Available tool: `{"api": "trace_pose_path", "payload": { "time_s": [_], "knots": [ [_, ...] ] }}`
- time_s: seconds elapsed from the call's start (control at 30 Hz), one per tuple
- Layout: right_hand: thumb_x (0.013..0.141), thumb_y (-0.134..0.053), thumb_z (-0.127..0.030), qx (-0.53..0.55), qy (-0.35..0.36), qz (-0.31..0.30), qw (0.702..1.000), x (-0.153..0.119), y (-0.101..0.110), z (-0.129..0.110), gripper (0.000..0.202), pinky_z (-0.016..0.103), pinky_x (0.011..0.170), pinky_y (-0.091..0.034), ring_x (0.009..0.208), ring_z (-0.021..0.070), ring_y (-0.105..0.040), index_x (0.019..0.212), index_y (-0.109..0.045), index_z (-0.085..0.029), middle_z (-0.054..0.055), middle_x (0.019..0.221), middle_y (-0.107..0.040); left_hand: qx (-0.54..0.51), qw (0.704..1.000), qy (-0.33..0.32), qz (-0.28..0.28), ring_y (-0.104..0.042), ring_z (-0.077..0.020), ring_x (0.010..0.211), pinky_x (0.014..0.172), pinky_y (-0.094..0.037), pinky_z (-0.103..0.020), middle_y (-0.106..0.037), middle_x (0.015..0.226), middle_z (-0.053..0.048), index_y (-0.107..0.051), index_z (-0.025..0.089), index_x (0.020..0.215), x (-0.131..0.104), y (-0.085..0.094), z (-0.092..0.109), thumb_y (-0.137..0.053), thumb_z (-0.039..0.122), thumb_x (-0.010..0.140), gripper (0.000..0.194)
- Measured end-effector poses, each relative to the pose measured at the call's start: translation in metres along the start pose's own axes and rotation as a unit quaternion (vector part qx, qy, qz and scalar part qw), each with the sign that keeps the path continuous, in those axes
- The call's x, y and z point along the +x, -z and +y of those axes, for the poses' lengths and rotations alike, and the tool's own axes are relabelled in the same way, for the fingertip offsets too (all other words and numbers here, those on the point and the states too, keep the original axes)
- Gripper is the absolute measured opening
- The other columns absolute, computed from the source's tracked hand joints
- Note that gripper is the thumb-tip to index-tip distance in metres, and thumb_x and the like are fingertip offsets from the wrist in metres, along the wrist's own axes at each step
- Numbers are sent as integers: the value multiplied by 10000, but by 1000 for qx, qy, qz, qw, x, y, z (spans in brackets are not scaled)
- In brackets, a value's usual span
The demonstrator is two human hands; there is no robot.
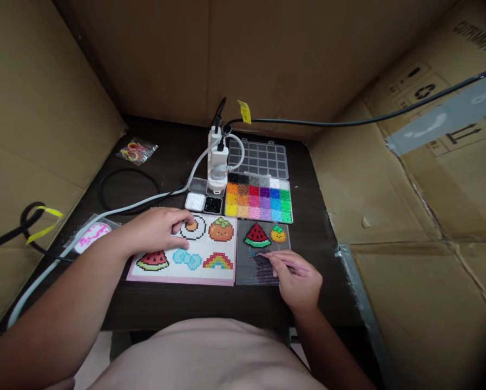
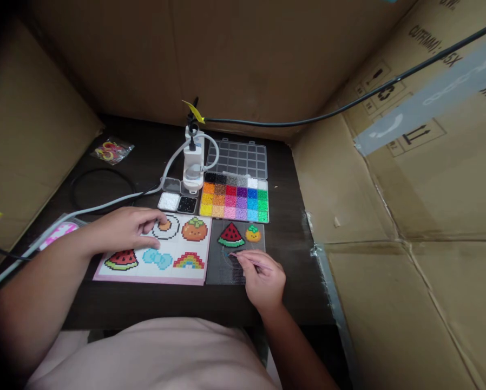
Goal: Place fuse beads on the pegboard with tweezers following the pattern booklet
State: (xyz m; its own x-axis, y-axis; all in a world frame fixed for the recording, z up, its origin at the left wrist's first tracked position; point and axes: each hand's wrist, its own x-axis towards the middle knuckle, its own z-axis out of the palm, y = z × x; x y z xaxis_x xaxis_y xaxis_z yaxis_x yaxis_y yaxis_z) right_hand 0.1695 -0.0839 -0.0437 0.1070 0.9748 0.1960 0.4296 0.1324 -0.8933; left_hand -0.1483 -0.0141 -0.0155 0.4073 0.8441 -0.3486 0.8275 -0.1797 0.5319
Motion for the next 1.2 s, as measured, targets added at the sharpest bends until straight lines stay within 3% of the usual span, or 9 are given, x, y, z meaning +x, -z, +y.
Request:
{"api": "trace_pose_path", "payload": {
  "time_s": [0.47, 0.73, 1.2],
  "knots": [
    [775, -679, -160, -15, 34, 18, 999, -2, 1, 6, 71, 228, 481, -516, 581, 132, -637, 750, -740, -186, 44, 728, -707, 17, 999, -27, 2, -529, -145, 696, 609, -313, -243, -580, 771, 23, -620, 231, 989, -5, 3, 5, -692, 434, 686, 372],
    [778, -684, -224, -12, -3, 31, 999, -2, -1, 2, 88, 239, 421, -495, 494, 118, -596, 738, -734, -162, 65, 733, -712, 16, 1000, -22, 5, -519, -139, 684, 605, -303, -242, -576, 755, 32, -612, 236, 985, -4, 1, 2, -710, 421, 669, 379],
    [786, -674, -236, -27, 8, 26, 999, 0, -3, 2, 106, 309, 597, -577, 633, 174, -675, 712, -721, -176, 61, 729, -726, 22, 1000, -7, -9, -514, -133, 670, 607, -324, -244, -556, 749, 25, -623, 233, 999, -3, 2, 4, -664, 449, 712, 362]
  ]
}}
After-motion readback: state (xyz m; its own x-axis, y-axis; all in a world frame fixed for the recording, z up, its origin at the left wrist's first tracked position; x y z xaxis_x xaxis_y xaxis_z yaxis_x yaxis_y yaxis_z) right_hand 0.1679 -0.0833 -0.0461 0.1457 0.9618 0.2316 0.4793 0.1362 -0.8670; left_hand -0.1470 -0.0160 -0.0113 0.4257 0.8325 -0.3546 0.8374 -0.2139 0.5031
